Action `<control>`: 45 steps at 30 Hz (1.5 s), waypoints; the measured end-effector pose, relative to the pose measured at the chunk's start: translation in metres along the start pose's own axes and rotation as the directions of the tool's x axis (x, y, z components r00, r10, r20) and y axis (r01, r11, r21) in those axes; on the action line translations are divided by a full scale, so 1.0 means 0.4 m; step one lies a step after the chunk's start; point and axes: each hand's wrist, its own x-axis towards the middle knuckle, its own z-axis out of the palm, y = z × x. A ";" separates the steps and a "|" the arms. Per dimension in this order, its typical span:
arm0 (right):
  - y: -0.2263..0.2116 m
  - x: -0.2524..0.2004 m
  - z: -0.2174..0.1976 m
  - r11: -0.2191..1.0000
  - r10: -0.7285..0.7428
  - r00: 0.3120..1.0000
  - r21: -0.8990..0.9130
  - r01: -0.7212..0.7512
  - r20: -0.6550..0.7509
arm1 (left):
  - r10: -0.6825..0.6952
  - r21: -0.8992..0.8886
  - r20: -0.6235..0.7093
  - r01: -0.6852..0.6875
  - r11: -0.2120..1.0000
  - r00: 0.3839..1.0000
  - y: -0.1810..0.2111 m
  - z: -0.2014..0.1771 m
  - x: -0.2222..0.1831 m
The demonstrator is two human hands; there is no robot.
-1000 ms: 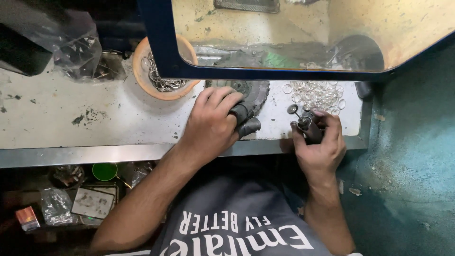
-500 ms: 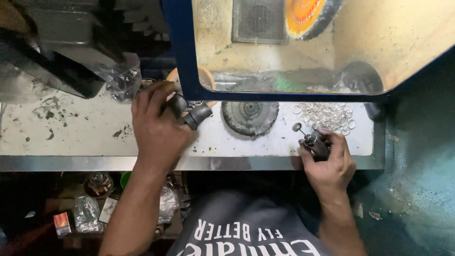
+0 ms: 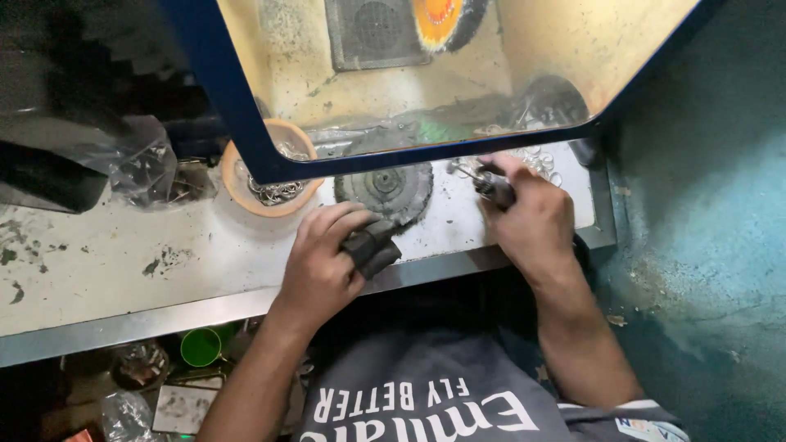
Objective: Polishing small metal jewelry components using a handheld rotary tool at a workbench.
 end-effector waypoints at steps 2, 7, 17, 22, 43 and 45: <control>0.020 0.018 0.043 0.990 -0.003 0.998 -0.141 0.013 0.069 | 0.027 -0.014 0.026 -0.027 1.000 0.999 -0.003 0.004 0.005; 0.038 0.032 0.096 0.926 -0.162 0.985 -0.338 0.171 0.054 | -0.033 -0.113 -0.008 0.032 0.993 0.999 0.002 0.001 0.004; -0.003 0.033 0.045 0.983 -0.085 0.985 -0.152 0.107 0.149 | -0.108 -0.112 0.013 0.108 0.988 0.994 -0.022 -0.001 -0.007; -0.135 0.056 0.043 0.941 -0.331 0.941 -0.048 0.334 0.067 | -0.127 -0.055 0.041 0.129 0.990 0.991 -0.020 -0.002 -0.005; -0.067 0.029 0.063 0.988 -0.131 0.965 -0.050 0.146 0.229 | -0.271 0.194 0.169 0.238 0.952 0.948 0.026 0.088 0.072; -0.051 0.024 0.052 0.994 -0.081 0.966 -0.051 0.096 0.246 | -0.272 0.172 0.162 0.245 0.954 0.948 0.014 0.104 0.057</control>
